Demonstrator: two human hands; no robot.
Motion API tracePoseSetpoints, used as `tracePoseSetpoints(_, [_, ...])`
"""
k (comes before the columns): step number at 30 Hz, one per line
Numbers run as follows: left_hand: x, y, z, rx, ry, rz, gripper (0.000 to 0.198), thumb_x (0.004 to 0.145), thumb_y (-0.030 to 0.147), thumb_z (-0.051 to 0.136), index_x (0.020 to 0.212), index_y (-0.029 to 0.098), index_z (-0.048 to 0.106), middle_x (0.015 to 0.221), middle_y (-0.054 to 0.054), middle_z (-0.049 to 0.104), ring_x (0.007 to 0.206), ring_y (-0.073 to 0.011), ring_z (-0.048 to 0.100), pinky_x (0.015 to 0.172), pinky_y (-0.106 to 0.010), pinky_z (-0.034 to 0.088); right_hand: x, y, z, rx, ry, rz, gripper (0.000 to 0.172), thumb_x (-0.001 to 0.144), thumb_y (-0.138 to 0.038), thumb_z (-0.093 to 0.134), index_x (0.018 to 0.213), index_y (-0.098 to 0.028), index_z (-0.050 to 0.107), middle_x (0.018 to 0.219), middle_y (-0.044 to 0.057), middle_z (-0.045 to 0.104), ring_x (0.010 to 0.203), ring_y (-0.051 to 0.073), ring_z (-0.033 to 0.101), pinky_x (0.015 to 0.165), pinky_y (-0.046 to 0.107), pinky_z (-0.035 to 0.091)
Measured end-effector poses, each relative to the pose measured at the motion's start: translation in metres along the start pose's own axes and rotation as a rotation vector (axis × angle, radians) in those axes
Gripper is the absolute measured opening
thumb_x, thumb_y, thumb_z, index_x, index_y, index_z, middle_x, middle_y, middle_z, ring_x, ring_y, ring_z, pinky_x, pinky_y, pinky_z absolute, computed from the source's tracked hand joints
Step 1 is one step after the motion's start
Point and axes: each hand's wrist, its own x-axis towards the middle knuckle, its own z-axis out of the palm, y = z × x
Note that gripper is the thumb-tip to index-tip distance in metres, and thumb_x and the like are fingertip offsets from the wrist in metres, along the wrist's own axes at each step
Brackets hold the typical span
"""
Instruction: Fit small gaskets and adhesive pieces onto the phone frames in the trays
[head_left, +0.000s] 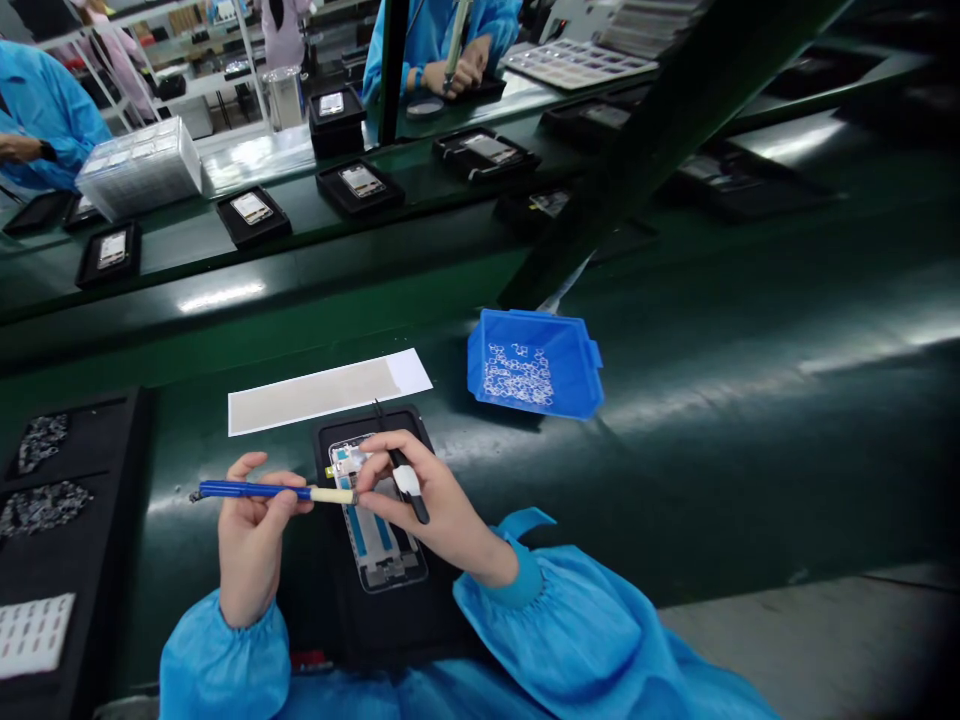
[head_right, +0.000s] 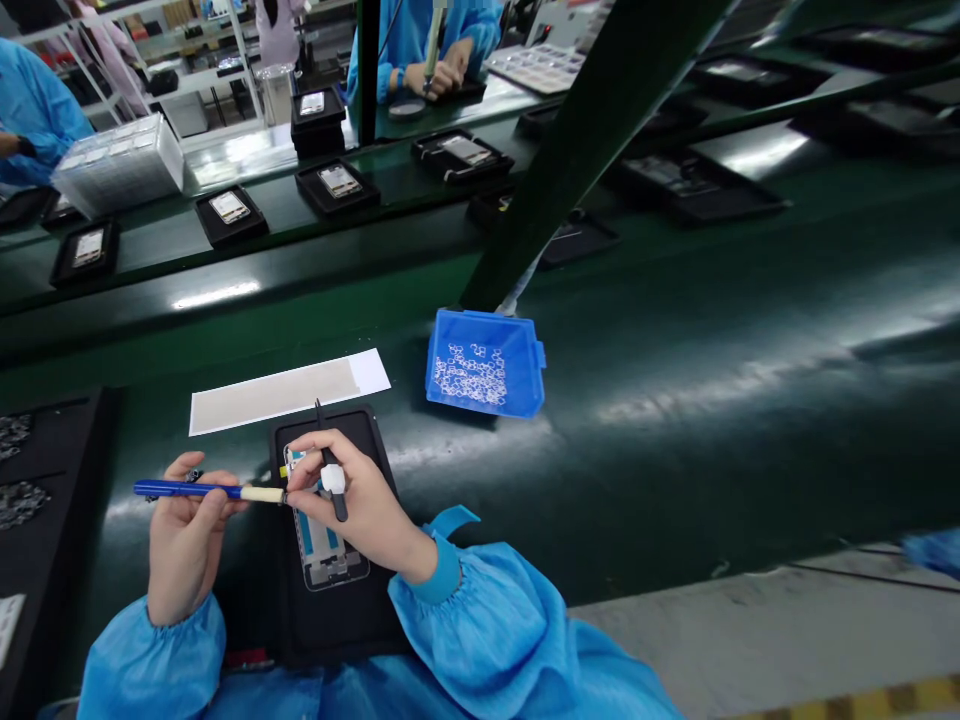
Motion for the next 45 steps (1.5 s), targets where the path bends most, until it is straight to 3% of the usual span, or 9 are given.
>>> tracePoseSetpoints(8, [0.002,-0.002,0.001,0.040,-0.043,0.005,0.064,0.065,0.035,0.085,0.114,0.022,0.046,0.075,0.003,0.072,0.060,-0.0139,0.070,0.061,-0.025,0.062,0.000,-0.002,-0.005,-0.062,-0.040,-0.021,0.034,0.085,-0.020,0.066,0.116,-0.022,0.054,0.080,-0.002,0.060,0.072,0.014,0.060,0.074,0.030,0.053])
tracePoseSetpoints(17, [-0.003,-0.012,0.013,0.048,0.128,0.128,0.061,0.069,0.038,0.084,0.115,0.021,0.048,0.078,0.002,0.074,0.065,-0.0146,0.071,0.062,-0.025,0.063,-0.009,0.004,0.000,-0.334,0.137,-0.253,0.034,0.085,-0.013,0.060,0.116,-0.024,0.053,0.081,-0.002,0.064,0.070,0.014,0.063,0.072,0.027,0.053])
tracePoseSetpoints(20, [0.002,-0.015,0.012,0.102,0.117,0.185,0.056,0.073,0.038,0.081,0.114,0.022,0.047,0.081,0.001,0.074,0.065,-0.0165,0.073,0.061,-0.028,0.063,-0.007,-0.005,-0.033,-0.572,0.334,-0.299,0.030,0.088,-0.017,0.060,0.116,-0.023,0.054,0.083,0.000,0.065,0.070,0.016,0.064,0.070,0.028,0.053])
tracePoseSetpoints(23, [0.009,-0.018,0.012,0.209,0.067,0.263,0.044,0.078,0.038,0.077,0.107,0.022,0.047,0.084,0.000,0.075,0.066,-0.0177,0.074,0.063,-0.031,0.064,0.000,-0.020,-0.096,-1.000,0.638,-0.312,0.029,0.089,-0.021,0.058,0.118,-0.020,0.058,0.086,0.004,0.066,0.075,0.021,0.064,0.072,0.033,0.052])
tracePoseSetpoints(25, [0.013,-0.020,0.015,0.299,0.027,0.326,0.038,0.081,0.036,0.075,0.101,0.021,0.047,0.084,-0.001,0.075,0.068,-0.0176,0.074,0.066,-0.032,0.064,0.004,-0.027,-0.133,-1.289,0.664,-0.244,0.028,0.088,-0.021,0.060,0.115,-0.020,0.062,0.084,0.006,0.066,0.079,0.026,0.062,0.071,0.037,0.050])
tracePoseSetpoints(28, [0.018,-0.022,0.021,0.435,-0.028,0.413,0.031,0.083,0.032,0.073,0.099,0.021,0.050,0.086,-0.003,0.074,0.077,-0.0180,0.074,0.072,-0.032,0.062,0.006,-0.024,-0.149,-1.527,0.575,-0.242,0.039,0.084,-0.009,0.053,0.121,-0.018,0.062,0.085,0.009,0.065,0.082,0.029,0.059,0.071,0.039,0.048])
tracePoseSetpoints(32, [0.027,-0.024,0.028,0.604,-0.085,0.493,0.028,0.084,0.028,0.072,0.103,0.020,0.052,0.092,-0.005,0.072,0.087,-0.0193,0.073,0.075,-0.034,0.061,0.009,-0.003,-0.103,-1.311,0.302,-0.354,0.048,0.083,0.003,0.044,0.124,-0.017,0.059,0.092,0.008,0.067,0.083,0.025,0.059,0.074,0.036,0.048])
tracePoseSetpoints(36, [0.036,-0.022,0.031,0.762,-0.160,0.543,0.026,0.086,0.029,0.071,0.105,0.020,0.056,0.094,-0.005,0.071,0.093,-0.0202,0.071,0.082,-0.038,0.058,0.018,0.018,-0.062,-1.140,-0.018,-0.283,0.056,0.078,0.007,0.038,0.127,-0.012,0.056,0.086,0.008,0.063,0.083,0.024,0.056,0.077,0.037,0.047])
tracePoseSetpoints(45, [0.045,-0.005,0.046,0.978,-0.329,0.628,0.020,0.089,0.025,0.068,0.105,0.019,0.060,0.094,-0.004,0.070,0.092,-0.0194,0.071,0.088,-0.038,0.057,0.016,0.033,-0.067,-1.054,-0.017,-0.277,0.054,0.082,0.004,0.036,0.129,-0.011,0.057,0.084,0.007,0.059,0.086,0.023,0.053,0.091,0.042,0.046])
